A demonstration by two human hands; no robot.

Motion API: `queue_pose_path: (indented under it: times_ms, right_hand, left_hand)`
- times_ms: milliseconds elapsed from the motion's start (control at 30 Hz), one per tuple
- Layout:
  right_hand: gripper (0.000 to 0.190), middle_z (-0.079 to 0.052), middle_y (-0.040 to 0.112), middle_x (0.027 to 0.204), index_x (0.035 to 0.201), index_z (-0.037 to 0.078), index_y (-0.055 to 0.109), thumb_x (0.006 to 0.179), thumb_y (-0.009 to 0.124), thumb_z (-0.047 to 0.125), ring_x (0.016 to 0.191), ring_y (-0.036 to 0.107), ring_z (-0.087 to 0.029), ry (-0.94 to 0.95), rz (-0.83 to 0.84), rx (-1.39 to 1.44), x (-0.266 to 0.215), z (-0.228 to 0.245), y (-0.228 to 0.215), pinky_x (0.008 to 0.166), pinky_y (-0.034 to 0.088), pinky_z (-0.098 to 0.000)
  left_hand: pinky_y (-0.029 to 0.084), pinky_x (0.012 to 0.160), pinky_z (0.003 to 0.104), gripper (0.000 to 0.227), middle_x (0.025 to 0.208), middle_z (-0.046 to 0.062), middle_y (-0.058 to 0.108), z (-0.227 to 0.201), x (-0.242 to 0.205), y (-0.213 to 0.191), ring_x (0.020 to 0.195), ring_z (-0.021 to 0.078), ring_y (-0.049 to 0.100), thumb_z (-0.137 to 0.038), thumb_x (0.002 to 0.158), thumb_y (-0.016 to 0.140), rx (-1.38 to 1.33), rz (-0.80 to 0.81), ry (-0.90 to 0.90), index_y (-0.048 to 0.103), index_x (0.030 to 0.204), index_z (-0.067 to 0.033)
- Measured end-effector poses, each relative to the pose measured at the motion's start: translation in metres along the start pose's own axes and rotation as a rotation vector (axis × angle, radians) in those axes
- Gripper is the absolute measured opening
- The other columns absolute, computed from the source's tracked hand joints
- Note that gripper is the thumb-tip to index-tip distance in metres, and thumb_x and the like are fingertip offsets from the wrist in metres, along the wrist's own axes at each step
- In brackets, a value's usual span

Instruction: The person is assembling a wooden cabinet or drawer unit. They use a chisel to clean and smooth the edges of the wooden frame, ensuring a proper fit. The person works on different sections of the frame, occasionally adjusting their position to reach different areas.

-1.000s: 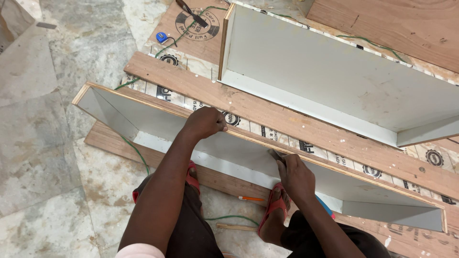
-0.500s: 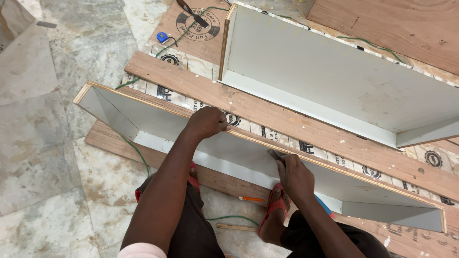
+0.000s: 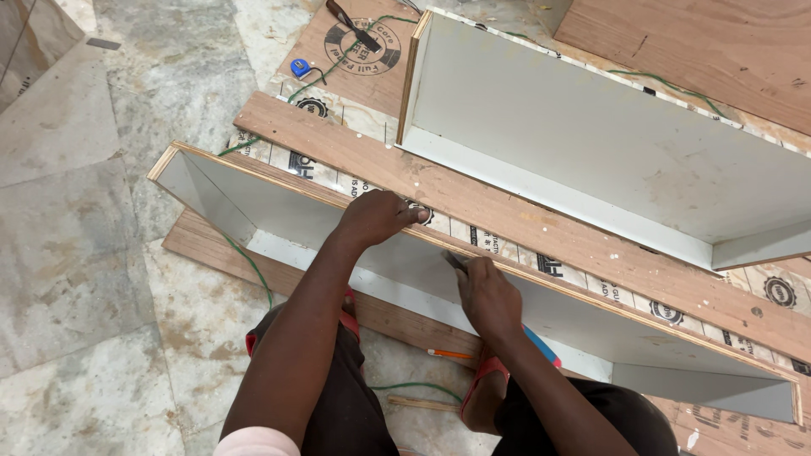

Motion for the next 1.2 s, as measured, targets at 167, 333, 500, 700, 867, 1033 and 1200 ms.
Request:
queue_pose_path:
  times_ms: [167,333,500,700,867,1033,1200]
  right_hand:
    - [0.024,-0.011,0.067,0.094,0.098,0.008,0.057,0.097,0.064,0.032,0.083,0.070,-0.033,0.043,-0.073,-0.034,-0.021,-0.029,-0.018,0.063,0.056,-0.0478]
    - [0.025,-0.012,0.067,0.095,0.099,0.008,0.056,0.098,0.064,0.032,0.083,0.070,-0.034,0.077,-0.006,-0.012,-0.011,-0.018,-0.011,0.066,0.056,-0.0484]
    - [0.027,-0.014,0.065,0.097,0.099,0.006,0.052,0.098,0.062,0.030,0.084,0.070,-0.034,-0.021,0.033,-0.025,0.018,0.034,0.005,0.062,0.056,-0.0473]
    - [0.025,-0.015,0.063,0.100,0.102,0.005,0.050,0.101,0.059,0.027,0.084,0.070,-0.033,-0.102,0.029,-0.006,0.038,0.079,0.025,0.062,0.057,-0.0463]
    - [0.024,-0.015,0.063,0.097,0.101,0.005,0.051,0.098,0.059,0.027,0.084,0.069,-0.035,-0.068,0.020,-0.002,0.026,0.048,0.018,0.064,0.056,-0.0485]
    - [0.024,-0.014,0.064,0.101,0.102,0.005,0.051,0.102,0.056,0.029,0.086,0.069,-0.034,-0.003,0.088,-0.050,0.020,0.035,0.016,0.066,0.056,-0.0478]
    - [0.024,-0.016,0.064,0.101,0.104,0.005,0.050,0.102,0.056,0.028,0.089,0.069,-0.034,-0.079,0.057,-0.021,0.038,0.069,0.035,0.065,0.058,-0.0466]
  left_hand:
    - [0.052,0.068,0.049,0.070,0.069,0.014,0.068,0.000,0.004,0.001,0.072,0.0328,0.068,-0.070,0.094,0.049,-0.002,0.023,0.008,0.071,0.074,-0.0067]
    - [0.051,0.067,0.048,0.078,0.066,0.015,0.066,0.001,0.005,0.005,0.070,0.0312,0.068,-0.075,0.094,0.041,-0.044,0.034,-0.022,0.071,0.071,-0.0069]
    - [0.050,0.066,0.048,0.083,0.065,0.017,0.064,0.010,0.001,0.001,0.067,0.0337,0.066,-0.076,0.095,0.038,-0.150,-0.045,0.033,0.064,0.067,-0.0025]
    - [0.051,0.069,0.049,0.080,0.068,0.020,0.064,0.016,-0.004,-0.009,0.068,0.0362,0.064,-0.072,0.097,0.038,-0.295,-0.168,0.035,0.060,0.069,-0.0004]
    - [0.048,0.094,0.053,0.086,0.075,0.018,0.072,0.032,0.000,-0.006,0.078,0.0341,0.069,-0.065,0.105,0.019,0.208,-0.092,-0.044,0.069,0.071,-0.0039]
    - [0.040,0.103,0.059,0.088,0.077,0.017,0.073,0.055,0.003,-0.011,0.082,0.0345,0.069,-0.068,0.101,0.020,0.193,-0.211,-0.105,0.074,0.073,-0.0035]
    - [0.052,0.092,0.052,0.087,0.081,0.018,0.072,0.059,0.004,-0.010,0.082,0.0362,0.070,-0.068,0.105,0.023,0.165,-0.184,-0.147,0.073,0.077,-0.0023]
Point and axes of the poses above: each hand's wrist, its own x-axis towards the middle knuckle, its own y-axis out of the palm, z = x × y, the point moved 7 cm from there along x, towards the middle knuckle
